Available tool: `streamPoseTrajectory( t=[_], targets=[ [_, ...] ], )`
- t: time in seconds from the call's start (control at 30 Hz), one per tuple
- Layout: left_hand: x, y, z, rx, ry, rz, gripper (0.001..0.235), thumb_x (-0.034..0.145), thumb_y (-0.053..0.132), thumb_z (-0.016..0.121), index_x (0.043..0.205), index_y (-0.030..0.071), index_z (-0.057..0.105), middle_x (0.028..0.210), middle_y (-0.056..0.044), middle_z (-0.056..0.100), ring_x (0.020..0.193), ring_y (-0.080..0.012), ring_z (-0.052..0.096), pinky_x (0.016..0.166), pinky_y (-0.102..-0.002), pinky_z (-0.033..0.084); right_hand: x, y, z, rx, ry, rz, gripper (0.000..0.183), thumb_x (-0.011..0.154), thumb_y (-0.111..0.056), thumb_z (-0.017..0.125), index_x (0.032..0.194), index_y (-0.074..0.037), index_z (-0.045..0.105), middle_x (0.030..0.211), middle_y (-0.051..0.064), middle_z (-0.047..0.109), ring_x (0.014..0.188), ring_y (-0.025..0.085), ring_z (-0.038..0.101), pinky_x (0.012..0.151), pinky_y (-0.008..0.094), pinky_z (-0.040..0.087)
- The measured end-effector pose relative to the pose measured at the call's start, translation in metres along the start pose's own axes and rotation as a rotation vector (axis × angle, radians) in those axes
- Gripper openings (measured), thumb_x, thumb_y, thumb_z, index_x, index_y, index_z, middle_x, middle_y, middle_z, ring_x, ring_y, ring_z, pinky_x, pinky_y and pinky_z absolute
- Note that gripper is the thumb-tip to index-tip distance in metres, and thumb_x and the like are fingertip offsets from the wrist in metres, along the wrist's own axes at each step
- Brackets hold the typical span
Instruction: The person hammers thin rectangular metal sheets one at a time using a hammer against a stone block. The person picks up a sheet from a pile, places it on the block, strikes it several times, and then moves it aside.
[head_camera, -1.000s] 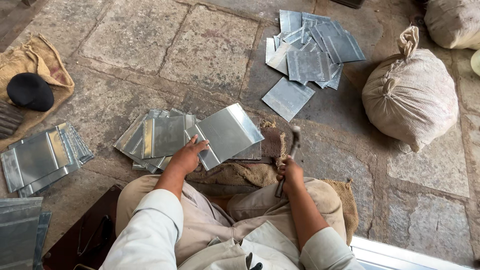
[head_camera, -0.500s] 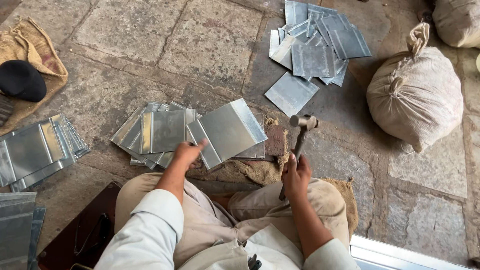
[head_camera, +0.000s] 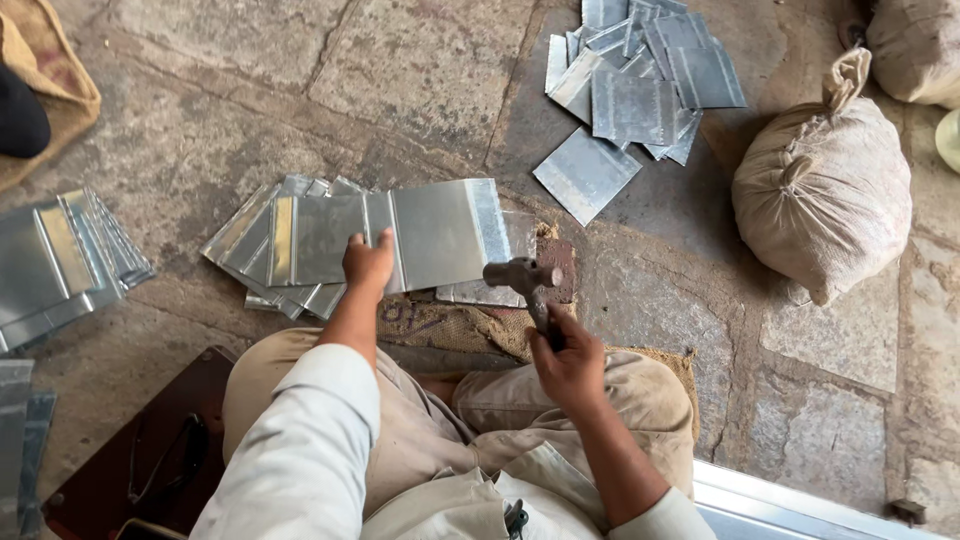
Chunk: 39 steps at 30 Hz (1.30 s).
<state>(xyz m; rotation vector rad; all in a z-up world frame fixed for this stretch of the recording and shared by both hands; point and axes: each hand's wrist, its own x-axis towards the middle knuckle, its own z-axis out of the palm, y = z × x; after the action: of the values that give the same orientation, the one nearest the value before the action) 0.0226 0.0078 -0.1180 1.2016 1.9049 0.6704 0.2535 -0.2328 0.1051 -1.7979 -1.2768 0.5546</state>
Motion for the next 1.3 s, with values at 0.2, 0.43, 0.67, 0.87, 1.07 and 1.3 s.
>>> streamPoseTrajectory(
  t=[0.2, 0.43, 0.67, 0.87, 1.07, 1.3],
  targets=[
    [-0.039, 0.056, -0.041, 0.17, -0.003, -0.005, 0.093, 0.078, 0.069, 0.076, 0.136, 0.002, 0.047, 0.121, -0.029, 0.065, 0.109, -0.0455, 0.067, 0.083, -0.054, 0.058, 0.029, -0.058, -0.049, -0.098, 0.229, -0.47, 0.018, 0.097, -0.005, 0.074, 0.111, 0.003, 0.069, 0.087, 0.011, 0.071, 0.074, 0.015, 0.066, 0.066, 0.027, 0.054],
    [-0.048, 0.07, -0.051, 0.236, -0.032, -0.008, 0.086, 0.084, 0.071, 0.072, 0.134, 0.005, 0.051, 0.122, -0.025, 0.068, 0.111, -0.0434, 0.068, 0.086, -0.053, 0.059, 0.027, 0.006, -0.031, 1.169, 0.125, -0.426, 0.014, 0.095, -0.011, 0.061, 0.101, 0.001, 0.064, 0.089, 0.017, 0.07, 0.081, 0.024, 0.073, 0.067, 0.041, 0.063],
    [-0.045, 0.068, -0.05, 0.284, -0.047, 0.045, 0.089, 0.087, 0.073, 0.063, 0.144, 0.007, 0.045, 0.124, -0.024, 0.066, 0.111, -0.0428, 0.068, 0.085, -0.052, 0.058, 0.018, 0.05, 0.045, -0.281, -0.116, 0.109, 0.012, 0.1, -0.017, 0.063, 0.104, -0.009, 0.071, 0.066, 0.007, 0.067, 0.053, 0.012, 0.058, 0.048, 0.03, 0.047],
    [-0.05, 0.075, -0.054, 0.297, -0.037, 0.035, 0.086, 0.086, 0.072, 0.065, 0.141, 0.008, 0.049, 0.123, -0.023, 0.068, 0.112, -0.0425, 0.067, 0.089, -0.053, 0.056, 0.049, -0.027, -0.046, 0.054, 0.377, -0.69, 0.016, 0.108, -0.014, 0.063, 0.117, -0.001, 0.065, 0.081, 0.011, 0.067, 0.065, 0.014, 0.062, 0.058, 0.028, 0.053],
    [-0.053, 0.069, -0.05, 0.291, -0.032, -0.002, 0.085, 0.085, 0.075, 0.065, 0.136, 0.008, 0.052, 0.122, -0.022, 0.069, 0.112, -0.0418, 0.068, 0.089, -0.053, 0.057, 0.022, 0.009, -0.012, 0.612, 0.265, -0.72, 0.017, 0.109, -0.016, 0.056, 0.12, -0.004, 0.062, 0.101, 0.017, 0.069, 0.085, 0.02, 0.07, 0.064, 0.029, 0.058],
    [-0.043, 0.071, -0.052, 0.276, 0.012, -0.064, 0.082, 0.085, 0.075, 0.066, 0.129, 0.007, 0.058, 0.118, -0.024, 0.068, 0.107, -0.043, 0.069, 0.085, -0.053, 0.058, 0.011, 0.039, 0.037, -0.254, 0.006, -0.141, 0.021, 0.095, -0.011, 0.071, 0.114, -0.001, 0.069, 0.089, 0.014, 0.074, 0.074, 0.016, 0.069, 0.063, 0.03, 0.055]
  ],
)
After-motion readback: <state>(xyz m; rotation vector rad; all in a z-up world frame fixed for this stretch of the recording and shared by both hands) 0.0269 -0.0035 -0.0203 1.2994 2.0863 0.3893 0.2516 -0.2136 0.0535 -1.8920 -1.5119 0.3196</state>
